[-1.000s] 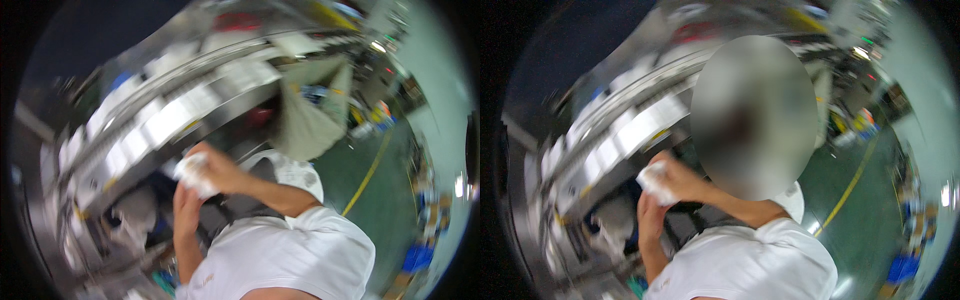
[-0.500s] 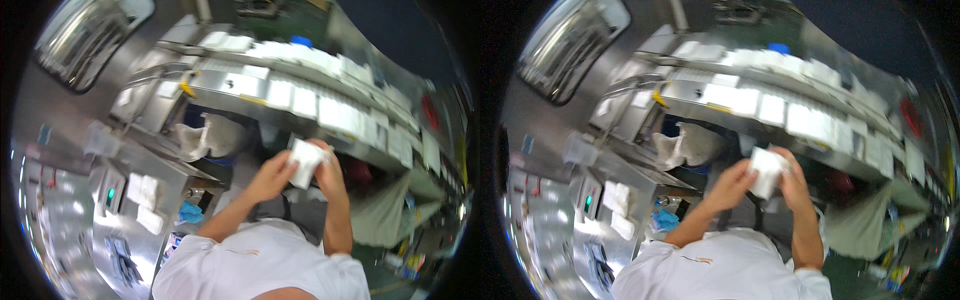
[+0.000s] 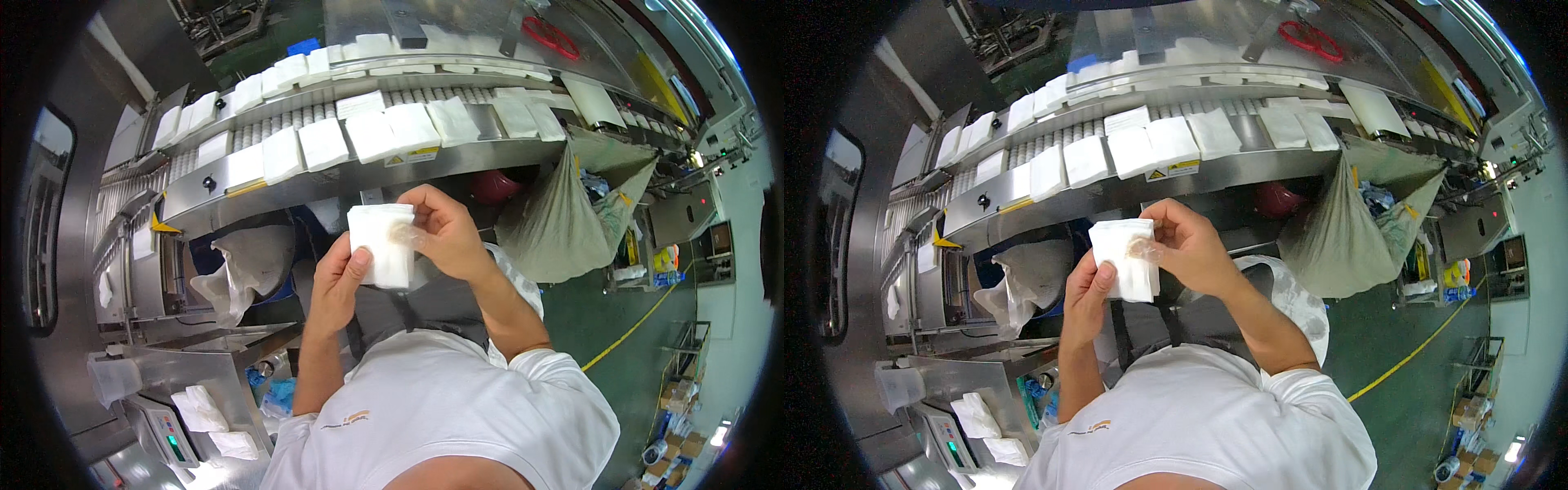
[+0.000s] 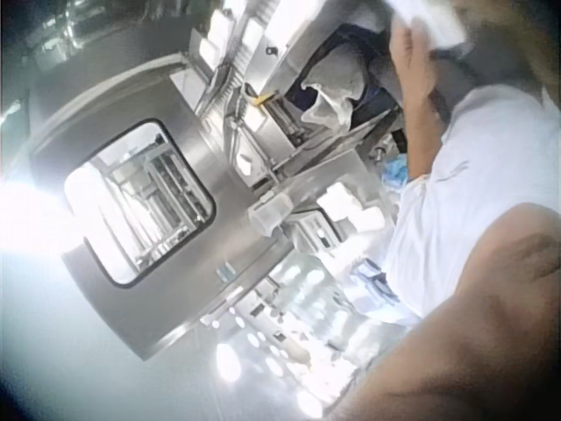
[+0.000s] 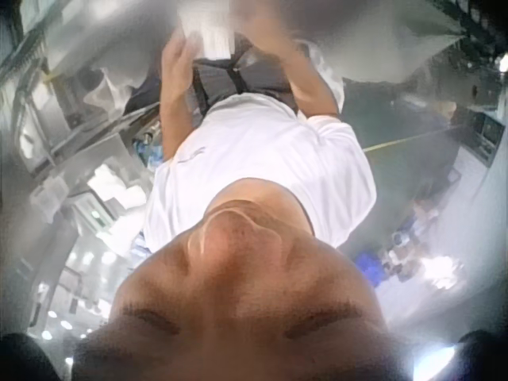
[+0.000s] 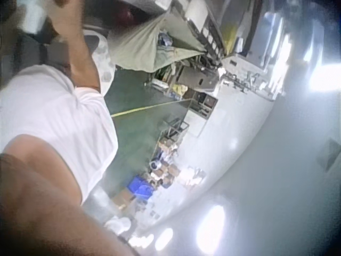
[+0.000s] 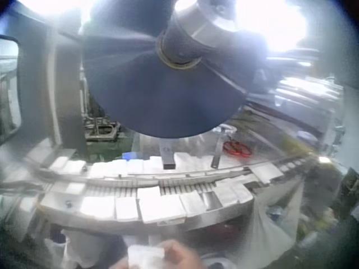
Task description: The person picks up white rectangular items from a conveyor belt, places some into a large sack, and sets others on a digital scale by hand.
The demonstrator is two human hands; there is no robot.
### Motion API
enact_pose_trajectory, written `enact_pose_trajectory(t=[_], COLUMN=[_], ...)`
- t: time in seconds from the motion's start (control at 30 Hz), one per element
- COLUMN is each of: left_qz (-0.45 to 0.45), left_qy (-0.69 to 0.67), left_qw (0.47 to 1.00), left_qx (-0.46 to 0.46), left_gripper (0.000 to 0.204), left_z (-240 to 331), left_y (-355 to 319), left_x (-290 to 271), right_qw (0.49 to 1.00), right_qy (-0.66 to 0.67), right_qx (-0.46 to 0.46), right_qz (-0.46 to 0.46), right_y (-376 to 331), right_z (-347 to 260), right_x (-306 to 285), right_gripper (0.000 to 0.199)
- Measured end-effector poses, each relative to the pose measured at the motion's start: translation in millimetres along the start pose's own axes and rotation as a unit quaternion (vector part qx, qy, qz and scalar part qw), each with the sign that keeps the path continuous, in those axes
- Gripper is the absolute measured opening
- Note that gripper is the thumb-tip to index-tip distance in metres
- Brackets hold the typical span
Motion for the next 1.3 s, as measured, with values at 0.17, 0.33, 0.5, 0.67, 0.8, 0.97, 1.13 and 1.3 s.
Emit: enact_pose_trajectory(t=[0.17,0.33,0.5,0.67,0.8,0.97,1.13,1.3], left_qz=[-0.073,-0.135,-0.143,-0.040,-0.017,-0.069,-0.077,-0.059], left_qy=[0.001,0.219,0.178,-0.043,-0.039,0.105,0.039,0.066], left_qw=[0.996,0.966,0.973,0.989,0.992,0.991,0.996,0.995], left_qx=[-0.051,0.035,-0.016,-0.137,-0.122,-0.039,-0.030,-0.039], left_gripper=[0.036,0.028,0.040,0.058,0.058,0.063,0.070,0.072], left_z=[-6.9,7.6,-4.4,-48.1,-40.1,-17.9,-7.8,-4.2], left_y=[11.2,21.5,34.2,34.0,42.0,69.4,88.2,93.9], left_x=[21.2,44.5,60.7,60.6,71.2,87.5,80.5,83.9], right_qw=[0.997,0.993,0.988,0.985,0.980,0.991,0.995,0.987], right_qy=[0.051,-0.102,-0.148,-0.094,-0.084,-0.045,-0.085,-0.146], right_qx=[0.033,0.034,0.043,0.036,0.094,0.090,0.049,0.060], right_qz=[-0.049,-0.056,0.017,0.139,0.156,0.093,0.022,0.040], right_y=[-10.7,-13.0,-15.9,-18.3,-16.2,6.5,34.7,37.1], right_z=[-3.8,-8.1,-3.0,0.3,16.1,15.0,-4.1,-10.5], right_x=[-25.9,-43.3,-69.1,-85.5,-99.7,-115.1,-101.0,-108.3], right_gripper=[0.036,0.045,0.030,0.026,0.031,0.030,0.028,0.027])
Point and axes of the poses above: each hand's wrist, its own y-axis towards the middle knuckle, its own x-axis out of the palm, z = x × y, the point moved 8 cm from there along y, towards the middle knuckle, and after that the axes turned 12 degrees about z, right-handed, at the moved point
